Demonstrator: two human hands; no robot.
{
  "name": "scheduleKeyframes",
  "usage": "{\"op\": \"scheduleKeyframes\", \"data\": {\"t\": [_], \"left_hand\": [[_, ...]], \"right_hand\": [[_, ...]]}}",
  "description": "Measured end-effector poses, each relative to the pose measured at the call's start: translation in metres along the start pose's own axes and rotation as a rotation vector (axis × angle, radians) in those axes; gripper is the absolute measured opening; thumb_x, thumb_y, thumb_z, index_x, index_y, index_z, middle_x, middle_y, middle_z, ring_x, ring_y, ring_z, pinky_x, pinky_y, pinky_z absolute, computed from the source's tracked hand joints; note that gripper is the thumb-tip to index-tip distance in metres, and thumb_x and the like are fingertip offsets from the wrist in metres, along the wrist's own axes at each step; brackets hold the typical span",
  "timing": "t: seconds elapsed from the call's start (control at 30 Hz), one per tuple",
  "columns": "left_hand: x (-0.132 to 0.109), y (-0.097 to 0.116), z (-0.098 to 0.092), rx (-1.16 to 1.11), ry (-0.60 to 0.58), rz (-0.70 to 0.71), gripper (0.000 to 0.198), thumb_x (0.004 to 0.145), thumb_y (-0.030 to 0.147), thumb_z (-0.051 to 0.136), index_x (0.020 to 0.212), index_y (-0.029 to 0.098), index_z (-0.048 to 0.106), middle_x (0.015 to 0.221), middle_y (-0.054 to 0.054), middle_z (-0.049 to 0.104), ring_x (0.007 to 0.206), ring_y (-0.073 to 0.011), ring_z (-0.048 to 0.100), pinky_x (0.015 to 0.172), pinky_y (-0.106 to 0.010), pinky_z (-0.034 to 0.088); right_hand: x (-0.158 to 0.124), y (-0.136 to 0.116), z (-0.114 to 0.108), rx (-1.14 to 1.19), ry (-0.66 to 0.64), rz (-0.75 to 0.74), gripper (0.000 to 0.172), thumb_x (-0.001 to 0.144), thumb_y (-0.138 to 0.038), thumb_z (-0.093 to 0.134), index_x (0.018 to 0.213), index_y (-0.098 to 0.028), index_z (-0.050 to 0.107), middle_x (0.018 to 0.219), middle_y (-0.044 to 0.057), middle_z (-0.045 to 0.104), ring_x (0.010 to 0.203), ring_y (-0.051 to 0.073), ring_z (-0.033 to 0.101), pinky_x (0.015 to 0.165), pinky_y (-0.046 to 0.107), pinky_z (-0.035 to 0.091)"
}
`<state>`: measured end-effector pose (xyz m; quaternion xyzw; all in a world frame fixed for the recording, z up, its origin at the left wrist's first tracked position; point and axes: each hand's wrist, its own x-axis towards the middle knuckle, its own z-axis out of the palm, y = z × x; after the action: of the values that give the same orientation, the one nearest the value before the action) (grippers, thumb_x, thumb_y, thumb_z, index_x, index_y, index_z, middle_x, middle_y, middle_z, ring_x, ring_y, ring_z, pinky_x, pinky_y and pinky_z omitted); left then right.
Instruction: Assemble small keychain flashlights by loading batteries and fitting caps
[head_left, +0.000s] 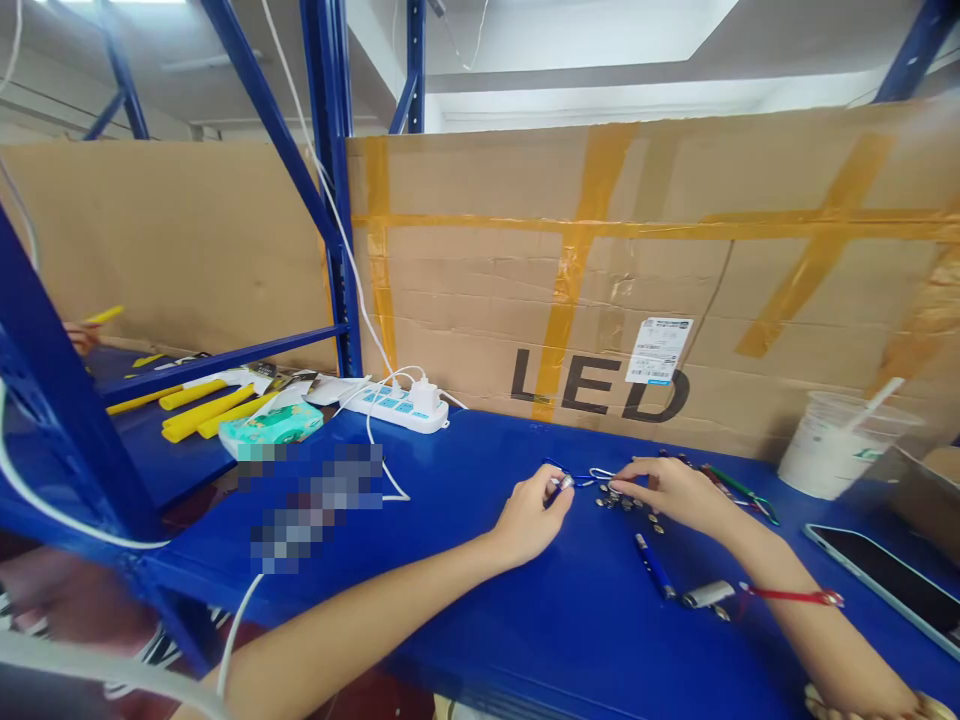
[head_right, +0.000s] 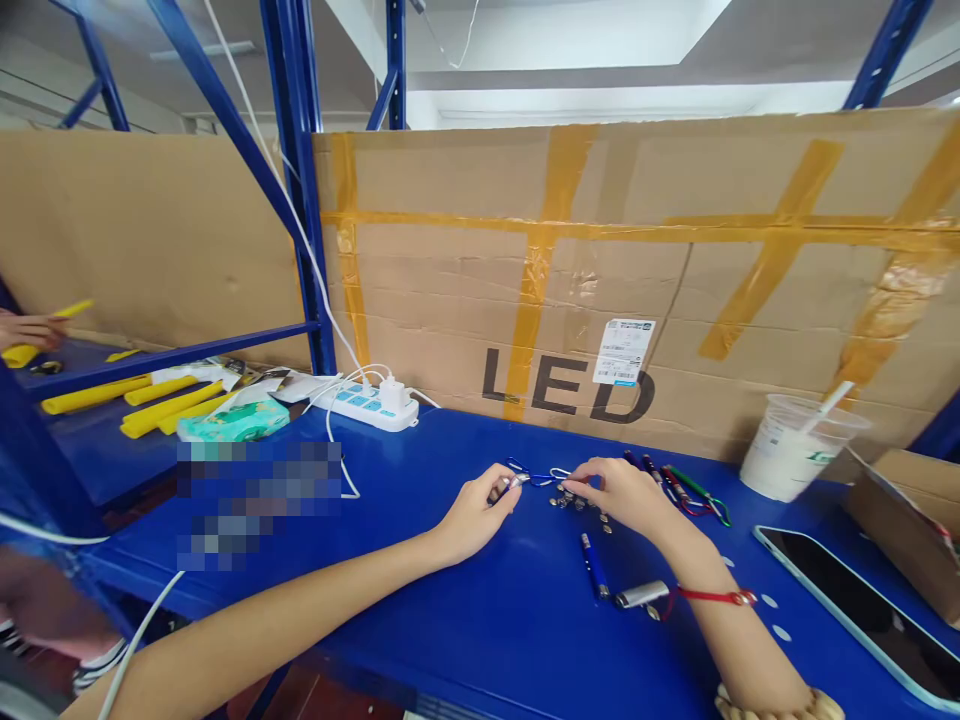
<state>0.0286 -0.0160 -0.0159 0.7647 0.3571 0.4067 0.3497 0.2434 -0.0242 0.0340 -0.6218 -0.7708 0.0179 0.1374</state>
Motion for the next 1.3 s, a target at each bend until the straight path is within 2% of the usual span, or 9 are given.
{"op": "scheduleKeyframes", "data": {"t": [0.2, 0.53, 0.7, 0.8, 0.9, 1.03, 1.13, 1.23, 1.3], "left_hand": [[0.001, -0.001, -0.002, -0.057, 0.024, -0.056, 0.018, 0.084, 0.032, 0.045, 0.090, 0.020, 0.056, 0.064, 0.002, 0.055, 0.060, -0.0118, 0.051, 0.061, -0.023, 0.041], [0.002, 0.001, -0.004, -0.101, 0.009, -0.057, 0.018, 0.084, 0.032, 0.043, 0.089, 0.018, 0.054, 0.062, 0.003, 0.052, 0.057, -0.0104, 0.048, 0.058, -0.022, 0.039], [0.000, -0.002, -0.004, 0.012, -0.005, 0.027, 0.018, 0.083, 0.033, 0.044, 0.091, 0.021, 0.055, 0.065, 0.004, 0.050, 0.059, -0.0101, 0.046, 0.058, -0.021, 0.037], [0.000, -0.001, -0.004, 0.042, -0.017, 0.052, 0.017, 0.084, 0.033, 0.044, 0.091, 0.021, 0.055, 0.067, 0.004, 0.050, 0.061, -0.0101, 0.046, 0.058, -0.021, 0.036], [0.001, 0.001, -0.006, 0.063, -0.013, 0.038, 0.018, 0.084, 0.033, 0.043, 0.091, 0.021, 0.054, 0.069, 0.003, 0.052, 0.063, -0.0104, 0.048, 0.060, -0.021, 0.038], [0.003, 0.004, -0.012, 0.178, -0.003, 0.058, 0.020, 0.086, 0.035, 0.041, 0.094, 0.021, 0.053, 0.072, 0.003, 0.055, 0.064, -0.0111, 0.051, 0.062, -0.022, 0.041], [0.003, 0.008, -0.018, 0.347, -0.072, 0.133, 0.021, 0.087, 0.035, 0.039, 0.098, 0.023, 0.052, 0.084, 0.001, 0.061, 0.071, -0.0131, 0.056, 0.068, -0.025, 0.044], [0.001, 0.014, -0.024, 0.515, -0.196, 0.280, 0.021, 0.089, 0.032, 0.037, 0.102, 0.022, 0.051, 0.106, -0.003, 0.061, 0.096, -0.0180, 0.057, 0.080, -0.029, 0.044], [-0.001, 0.018, -0.026, 0.597, -0.248, 0.358, 0.022, 0.090, 0.031, 0.036, 0.103, 0.021, 0.050, 0.111, -0.004, 0.060, 0.101, -0.0193, 0.056, 0.084, -0.031, 0.044]], "right_hand": [[0.002, 0.001, 0.005, 0.012, -0.047, -0.044, 0.029, 0.071, -0.052, 0.056, 0.076, -0.028, 0.072, 0.083, 0.002, 0.068, 0.064, 0.016, 0.059, 0.053, 0.024, 0.040], [0.004, 0.009, 0.013, -0.020, -0.035, -0.028, 0.026, 0.075, -0.047, 0.054, 0.078, -0.029, 0.071, 0.086, 0.002, 0.066, 0.065, 0.015, 0.059, 0.051, 0.023, 0.038], [0.003, 0.004, 0.010, 0.067, 0.031, -0.066, 0.035, 0.082, -0.046, 0.043, 0.085, -0.024, 0.070, 0.092, 0.004, 0.066, 0.071, 0.016, 0.060, 0.057, 0.025, 0.041], [0.003, 0.003, 0.008, 0.093, 0.007, -0.056, 0.035, 0.078, -0.051, 0.049, 0.087, -0.025, 0.070, 0.092, 0.004, 0.066, 0.070, 0.016, 0.059, 0.058, 0.025, 0.042], [0.004, 0.005, 0.010, 0.076, -0.040, -0.064, 0.029, 0.072, -0.050, 0.058, 0.083, -0.027, 0.072, 0.088, 0.003, 0.067, 0.069, 0.017, 0.060, 0.056, 0.024, 0.042], [0.006, 0.008, 0.014, 0.065, -0.060, -0.116, 0.019, 0.073, -0.040, 0.059, 0.078, -0.027, 0.072, 0.084, 0.001, 0.069, 0.077, 0.018, 0.062, 0.062, 0.023, 0.043], [0.007, 0.007, 0.015, 0.051, -0.064, -0.127, 0.017, 0.074, -0.036, 0.059, 0.077, -0.026, 0.072, 0.085, 0.000, 0.070, 0.080, 0.018, 0.063, 0.066, 0.023, 0.044], [0.006, 0.003, 0.014, 0.015, -0.062, -0.112, 0.015, 0.075, -0.034, 0.060, 0.077, -0.025, 0.072, 0.084, 0.000, 0.071, 0.079, 0.019, 0.063, 0.065, 0.024, 0.043], [0.006, -0.001, 0.014, -0.011, -0.049, -0.135, 0.014, 0.076, -0.032, 0.059, 0.077, -0.026, 0.072, 0.084, -0.001, 0.071, 0.079, 0.018, 0.064, 0.063, 0.024, 0.042]]}}
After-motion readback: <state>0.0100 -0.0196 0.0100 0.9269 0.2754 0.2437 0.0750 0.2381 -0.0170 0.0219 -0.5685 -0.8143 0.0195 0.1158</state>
